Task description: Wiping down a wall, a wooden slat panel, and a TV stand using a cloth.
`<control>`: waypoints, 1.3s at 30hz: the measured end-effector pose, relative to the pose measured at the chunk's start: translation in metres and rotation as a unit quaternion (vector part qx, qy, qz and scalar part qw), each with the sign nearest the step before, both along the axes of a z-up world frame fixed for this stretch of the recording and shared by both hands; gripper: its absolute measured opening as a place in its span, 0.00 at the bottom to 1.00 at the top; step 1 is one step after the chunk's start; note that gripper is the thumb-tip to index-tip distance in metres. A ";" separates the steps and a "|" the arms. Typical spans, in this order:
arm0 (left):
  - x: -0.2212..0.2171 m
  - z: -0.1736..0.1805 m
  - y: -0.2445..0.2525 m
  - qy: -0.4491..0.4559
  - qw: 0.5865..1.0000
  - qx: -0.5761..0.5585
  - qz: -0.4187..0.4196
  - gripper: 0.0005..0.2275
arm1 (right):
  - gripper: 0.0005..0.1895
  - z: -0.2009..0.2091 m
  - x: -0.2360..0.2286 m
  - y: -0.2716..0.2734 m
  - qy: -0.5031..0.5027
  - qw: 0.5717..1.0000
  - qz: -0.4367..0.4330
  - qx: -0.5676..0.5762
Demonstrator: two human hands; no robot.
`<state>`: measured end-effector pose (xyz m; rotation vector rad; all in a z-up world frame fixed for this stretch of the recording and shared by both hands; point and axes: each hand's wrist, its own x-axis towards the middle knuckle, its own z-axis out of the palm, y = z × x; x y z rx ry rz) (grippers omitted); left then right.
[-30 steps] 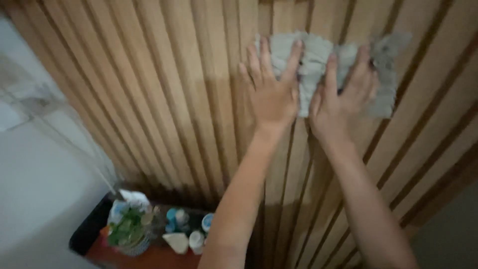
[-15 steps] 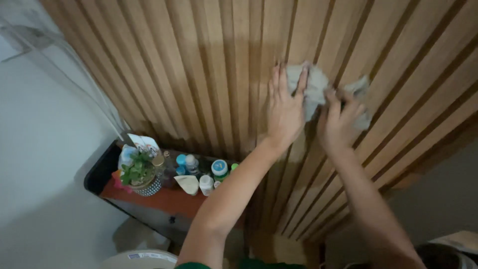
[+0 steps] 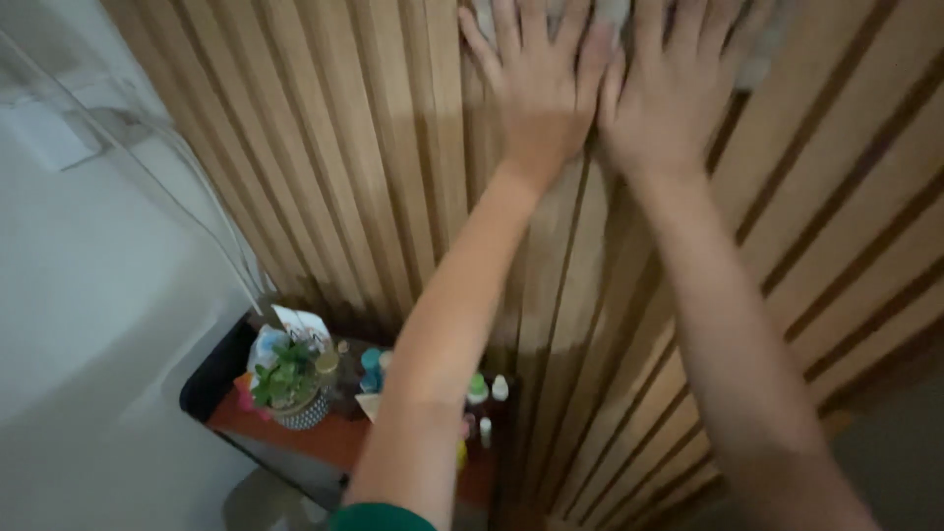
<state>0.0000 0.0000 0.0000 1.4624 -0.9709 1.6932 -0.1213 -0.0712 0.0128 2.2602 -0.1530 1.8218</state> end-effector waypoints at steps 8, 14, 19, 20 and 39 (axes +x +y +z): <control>-0.005 -0.031 0.042 0.091 0.987 0.121 -0.055 0.26 | 0.32 -0.068 0.006 0.008 0.028 0.997 -0.074 -0.004; -0.006 -0.118 0.060 0.114 0.965 0.225 -0.065 0.31 | 0.25 -0.158 -0.021 0.029 0.032 0.998 -0.047 -0.017; -0.024 -0.131 0.084 0.155 0.945 0.279 -0.072 0.34 | 0.27 -0.184 -0.033 0.034 0.069 0.995 -0.066 0.004; -0.027 -0.128 0.087 0.151 0.947 0.272 -0.076 0.35 | 0.28 -0.179 -0.037 0.035 0.079 0.994 -0.068 0.016; 0.031 0.021 0.050 0.055 0.993 -0.004 -0.100 0.24 | 0.30 -0.003 0.033 0.022 0.019 0.998 -0.053 -0.008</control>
